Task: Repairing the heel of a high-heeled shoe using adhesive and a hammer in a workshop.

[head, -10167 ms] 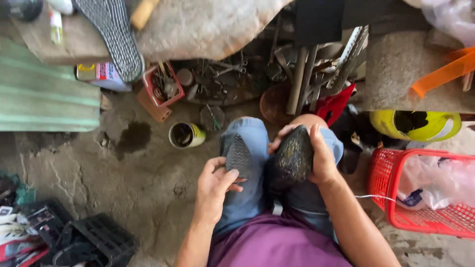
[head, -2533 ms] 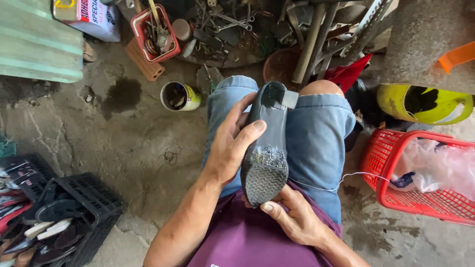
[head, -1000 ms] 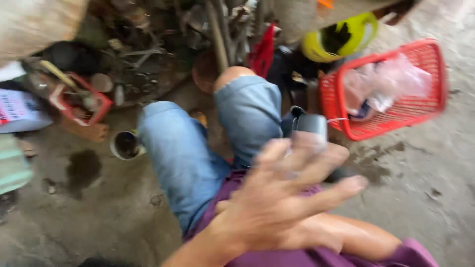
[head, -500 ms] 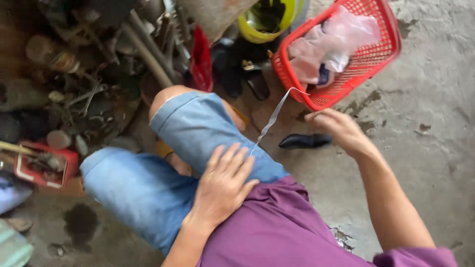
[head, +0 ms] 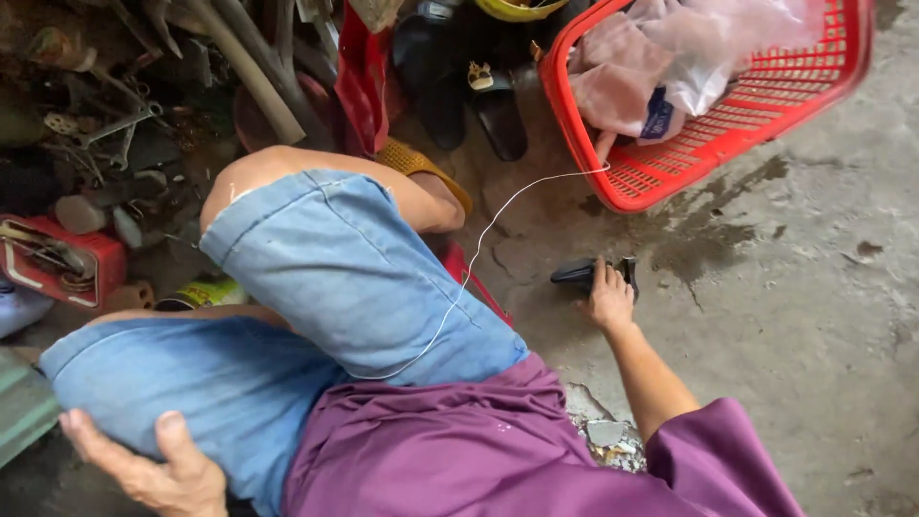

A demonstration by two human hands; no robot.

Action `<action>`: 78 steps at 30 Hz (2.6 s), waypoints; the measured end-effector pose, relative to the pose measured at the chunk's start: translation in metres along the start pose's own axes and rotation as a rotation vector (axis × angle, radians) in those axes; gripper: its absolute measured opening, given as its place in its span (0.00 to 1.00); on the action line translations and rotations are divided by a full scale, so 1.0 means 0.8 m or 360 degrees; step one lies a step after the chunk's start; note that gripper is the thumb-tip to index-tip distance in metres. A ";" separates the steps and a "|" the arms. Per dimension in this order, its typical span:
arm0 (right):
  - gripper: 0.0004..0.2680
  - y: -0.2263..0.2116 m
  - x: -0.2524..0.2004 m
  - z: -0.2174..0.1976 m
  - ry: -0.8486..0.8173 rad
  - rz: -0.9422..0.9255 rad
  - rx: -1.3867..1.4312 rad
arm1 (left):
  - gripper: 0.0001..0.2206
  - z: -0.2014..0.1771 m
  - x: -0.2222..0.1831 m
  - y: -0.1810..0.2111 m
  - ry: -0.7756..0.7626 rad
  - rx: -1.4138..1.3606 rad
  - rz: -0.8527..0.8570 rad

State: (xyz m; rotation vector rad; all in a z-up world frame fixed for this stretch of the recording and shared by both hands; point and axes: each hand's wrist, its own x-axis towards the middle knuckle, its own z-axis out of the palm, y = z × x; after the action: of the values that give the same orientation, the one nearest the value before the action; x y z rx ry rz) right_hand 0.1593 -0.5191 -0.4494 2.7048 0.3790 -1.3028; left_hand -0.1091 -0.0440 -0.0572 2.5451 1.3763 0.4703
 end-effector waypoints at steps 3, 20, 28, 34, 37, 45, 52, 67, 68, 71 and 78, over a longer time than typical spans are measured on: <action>0.44 -0.006 0.008 -0.003 0.0187 0.0121 0.0050 | 0.29 0.002 -0.006 -0.037 -0.0006 0.0011 0.0081; 0.26 -0.107 -0.245 -0.351 -0.0157 -0.1052 0.2285 | 0.25 -0.019 0.029 0.043 0.0069 -0.0484 0.0157; 0.23 -0.367 -0.389 -0.436 -0.1878 -0.2209 0.2513 | 0.52 -0.075 0.040 0.116 -0.1481 -0.1798 0.0355; 0.24 -0.439 -0.403 -0.416 -0.2106 -0.0446 0.2186 | 0.25 -0.077 0.007 0.074 -0.1206 -0.2726 -0.0450; 0.39 -0.424 -0.425 -0.424 -0.1372 -0.2339 0.1495 | 0.10 -0.080 -0.016 0.040 -0.0561 -0.2101 -0.0389; 0.34 -0.410 -0.396 -0.376 -0.1351 -0.1618 0.2597 | 0.13 -0.101 -0.017 0.022 -0.0056 -0.1350 0.0181; 0.23 -0.395 -0.415 -0.381 -0.1025 -0.1623 0.1382 | 0.15 -0.112 0.014 -0.007 -0.0030 -0.1222 0.0366; 0.19 -0.417 -0.416 -0.319 -0.0729 -0.1746 0.1859 | 0.54 -0.073 -0.002 0.086 -0.0735 -0.2265 -0.0571; 0.19 -0.419 -0.418 -0.324 -0.0579 -0.1743 0.1579 | 0.51 -0.074 -0.004 0.082 -0.0776 -0.2340 -0.0565; 0.19 -0.409 -0.423 -0.321 -0.0249 -0.1703 0.1292 | 0.47 -0.084 -0.011 0.072 -0.0833 -0.2214 -0.0476; 0.21 -0.405 -0.448 -0.352 -0.0156 -0.1791 0.1537 | 0.45 -0.094 -0.026 0.069 -0.0856 -0.1723 -0.0391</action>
State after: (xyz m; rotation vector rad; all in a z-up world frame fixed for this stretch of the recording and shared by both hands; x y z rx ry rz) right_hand 0.0682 -0.2101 0.0075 3.1508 1.8810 -2.3188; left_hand -0.1052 -0.0892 0.0267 1.4427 0.8439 0.3108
